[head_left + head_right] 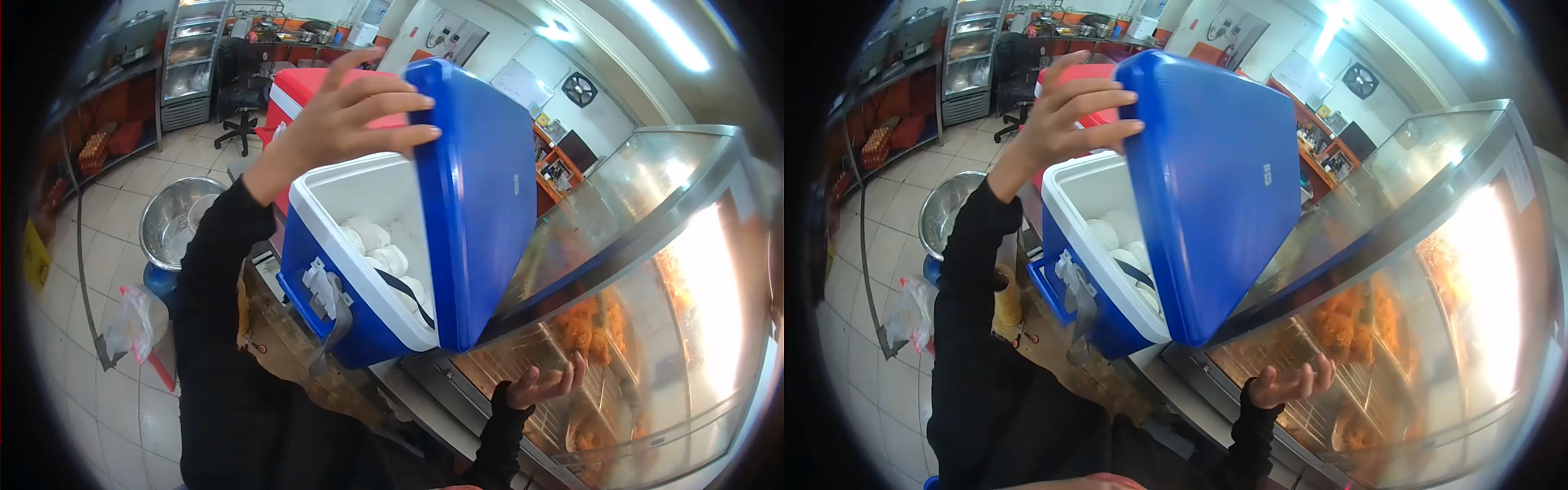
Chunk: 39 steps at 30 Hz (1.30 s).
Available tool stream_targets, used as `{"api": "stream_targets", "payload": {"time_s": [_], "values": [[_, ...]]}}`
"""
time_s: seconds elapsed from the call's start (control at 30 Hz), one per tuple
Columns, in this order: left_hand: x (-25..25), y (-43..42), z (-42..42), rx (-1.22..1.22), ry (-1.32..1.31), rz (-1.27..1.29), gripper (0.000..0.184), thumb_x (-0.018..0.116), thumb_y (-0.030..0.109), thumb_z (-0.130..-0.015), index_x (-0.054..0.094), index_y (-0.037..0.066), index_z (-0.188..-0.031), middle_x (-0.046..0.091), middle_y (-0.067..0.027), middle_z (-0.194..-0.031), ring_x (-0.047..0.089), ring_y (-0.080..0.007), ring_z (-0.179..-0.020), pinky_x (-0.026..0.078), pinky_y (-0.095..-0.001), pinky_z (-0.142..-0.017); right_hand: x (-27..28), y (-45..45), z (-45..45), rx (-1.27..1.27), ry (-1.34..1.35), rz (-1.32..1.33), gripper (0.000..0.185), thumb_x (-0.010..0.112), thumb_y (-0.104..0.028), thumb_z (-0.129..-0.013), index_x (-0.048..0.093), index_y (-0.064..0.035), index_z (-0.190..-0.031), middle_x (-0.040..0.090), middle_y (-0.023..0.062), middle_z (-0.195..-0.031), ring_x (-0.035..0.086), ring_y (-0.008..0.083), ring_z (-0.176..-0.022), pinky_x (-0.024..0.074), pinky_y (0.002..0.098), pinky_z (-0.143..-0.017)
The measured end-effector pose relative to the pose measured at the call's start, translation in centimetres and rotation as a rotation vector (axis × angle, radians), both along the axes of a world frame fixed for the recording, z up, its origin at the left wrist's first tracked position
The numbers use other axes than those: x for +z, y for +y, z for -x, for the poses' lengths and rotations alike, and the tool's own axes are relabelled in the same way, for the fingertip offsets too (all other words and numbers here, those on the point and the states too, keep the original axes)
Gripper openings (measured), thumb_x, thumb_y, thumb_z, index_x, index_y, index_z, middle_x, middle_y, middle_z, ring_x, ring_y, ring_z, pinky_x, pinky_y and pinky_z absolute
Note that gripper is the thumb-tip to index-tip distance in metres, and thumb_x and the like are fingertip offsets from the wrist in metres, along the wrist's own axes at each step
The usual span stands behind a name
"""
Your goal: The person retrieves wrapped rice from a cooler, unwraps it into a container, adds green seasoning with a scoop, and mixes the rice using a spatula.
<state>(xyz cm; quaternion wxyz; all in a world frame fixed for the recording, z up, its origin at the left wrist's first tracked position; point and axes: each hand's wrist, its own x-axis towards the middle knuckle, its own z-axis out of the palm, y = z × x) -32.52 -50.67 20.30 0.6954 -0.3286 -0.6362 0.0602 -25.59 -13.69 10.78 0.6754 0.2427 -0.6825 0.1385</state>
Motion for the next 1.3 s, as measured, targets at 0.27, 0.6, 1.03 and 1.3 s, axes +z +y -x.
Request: {"api": "stream_targets", "payload": {"time_s": [0.27,0.6,1.03,1.3], "values": [[4.8,5.1,-0.2,-0.132,0.175,0.105,0.032,0.059,0.024,-0.063,0.052,0.028,-0.095,0.048,0.0055,-0.101,0.043,-0.0090,-0.095,0.026,-0.0363,-0.091,6.7,-8.1,-1.2,0.185,-0.231,-0.371,0.038,0.060,-0.033,-0.063,0.048,-0.0156,-0.095,0.034,0.0139,-0.107,0.025,0.0297,-0.104,0.0213,0.0425,-0.085],[5.7,10.1,1.9,-0.611,-0.132,-0.063,0.042,0.058,0.034,-0.065,0.046,0.019,-0.102,0.046,-0.0018,-0.101,0.042,-0.0177,-0.095,0.031,-0.0346,-0.082,10.2,-12.0,0.4,0.210,-0.252,-0.146,0.050,0.047,0.000,-0.058,0.042,-0.0147,-0.105,0.014,0.0144,-0.121,0.023,0.0316,-0.110,0.0253,0.0387,-0.088],[-15.6,15.7,19.4,0.423,-1.763,1.131,0.052,0.058,0.043,-0.060,0.051,0.010,-0.099,0.052,-0.0123,-0.098,0.049,-0.0260,-0.089,0.039,-0.0376,-0.073,9.8,-9.8,-1.2,0.027,-0.179,-0.062,0.039,0.045,0.001,-0.059,0.048,-0.0099,-0.096,0.013,0.0204,-0.120,0.017,0.0376,-0.112,0.0231,0.0446,-0.088],[-15.9,14.7,15.9,0.497,-1.888,1.121,0.083,0.064,0.048,-0.050,0.035,0.006,-0.116,0.038,-0.0145,-0.115,0.041,-0.0304,-0.100,0.034,-0.0374,-0.082,9.7,-9.6,-1.1,0.007,-0.137,-0.104,0.039,0.046,-0.001,-0.059,0.047,-0.0113,-0.097,0.015,0.0209,-0.119,0.017,0.0375,-0.113,0.0242,0.0463,-0.087]]}}
